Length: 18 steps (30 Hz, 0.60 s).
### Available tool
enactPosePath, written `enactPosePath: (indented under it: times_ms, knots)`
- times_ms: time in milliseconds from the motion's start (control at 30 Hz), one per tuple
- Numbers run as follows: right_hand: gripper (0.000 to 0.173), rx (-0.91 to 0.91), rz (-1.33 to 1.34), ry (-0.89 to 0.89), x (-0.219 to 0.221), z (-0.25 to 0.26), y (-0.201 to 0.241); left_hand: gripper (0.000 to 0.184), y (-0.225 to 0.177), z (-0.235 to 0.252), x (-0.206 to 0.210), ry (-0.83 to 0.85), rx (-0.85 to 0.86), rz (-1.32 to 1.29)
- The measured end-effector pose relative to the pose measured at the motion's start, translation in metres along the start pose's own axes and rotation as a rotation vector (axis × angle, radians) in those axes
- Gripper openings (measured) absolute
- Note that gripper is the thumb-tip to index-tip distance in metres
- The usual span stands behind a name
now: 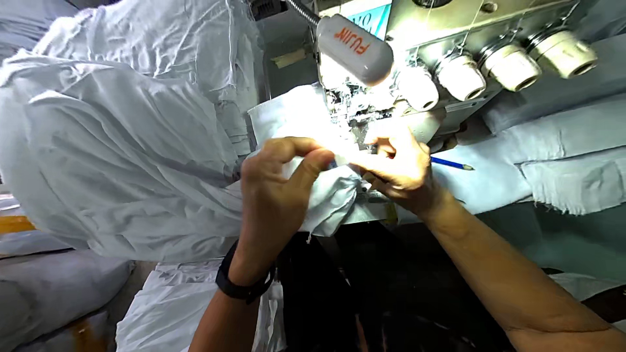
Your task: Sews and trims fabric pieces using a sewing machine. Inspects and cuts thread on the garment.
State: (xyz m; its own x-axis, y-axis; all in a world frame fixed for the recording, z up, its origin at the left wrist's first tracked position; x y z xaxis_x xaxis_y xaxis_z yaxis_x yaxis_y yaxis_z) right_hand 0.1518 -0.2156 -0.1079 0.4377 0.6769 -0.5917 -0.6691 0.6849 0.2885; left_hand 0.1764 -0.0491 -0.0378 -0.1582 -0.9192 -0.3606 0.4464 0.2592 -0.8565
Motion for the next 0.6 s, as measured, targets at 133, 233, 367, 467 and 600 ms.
enactPosePath:
  times_ms: [133,233,367,467,600]
  knots:
    - [0.011,-0.024,0.067,-0.126,-0.001,-0.004,0.013,0.013,0.021,0.011,0.032,0.108,-0.042,0.288]
    - [0.013,-0.026,0.032,-0.152,-0.001,-0.007,0.016,0.013,0.033,0.013,0.039,0.11,-0.03,0.358]
    - [0.014,-0.069,0.009,-0.147,0.0,-0.009,0.018,0.012,0.034,0.012,0.04,0.112,-0.018,0.372]
    - [0.015,-0.072,-0.045,-0.129,0.002,-0.008,0.02,0.014,0.034,0.013,0.039,0.119,-0.004,0.375]
    - [0.015,-0.031,-0.114,-0.086,0.001,-0.003,0.025,0.015,0.036,0.016,0.034,0.149,-0.001,0.347]
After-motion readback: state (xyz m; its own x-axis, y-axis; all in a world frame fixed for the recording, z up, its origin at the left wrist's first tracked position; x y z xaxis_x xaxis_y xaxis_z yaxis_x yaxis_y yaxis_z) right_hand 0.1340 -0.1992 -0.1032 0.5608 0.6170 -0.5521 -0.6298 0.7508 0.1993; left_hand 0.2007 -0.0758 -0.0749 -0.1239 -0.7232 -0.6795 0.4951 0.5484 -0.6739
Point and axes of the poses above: each hand's wrist, its own z-axis towards the middle knuckle, its own x-axis out of the palm, y = z × x, the point moved 9 cm from there along z, towards the middle knuckle, and after that the axes turned 8 degrees about -z, right-handed, at the moved point
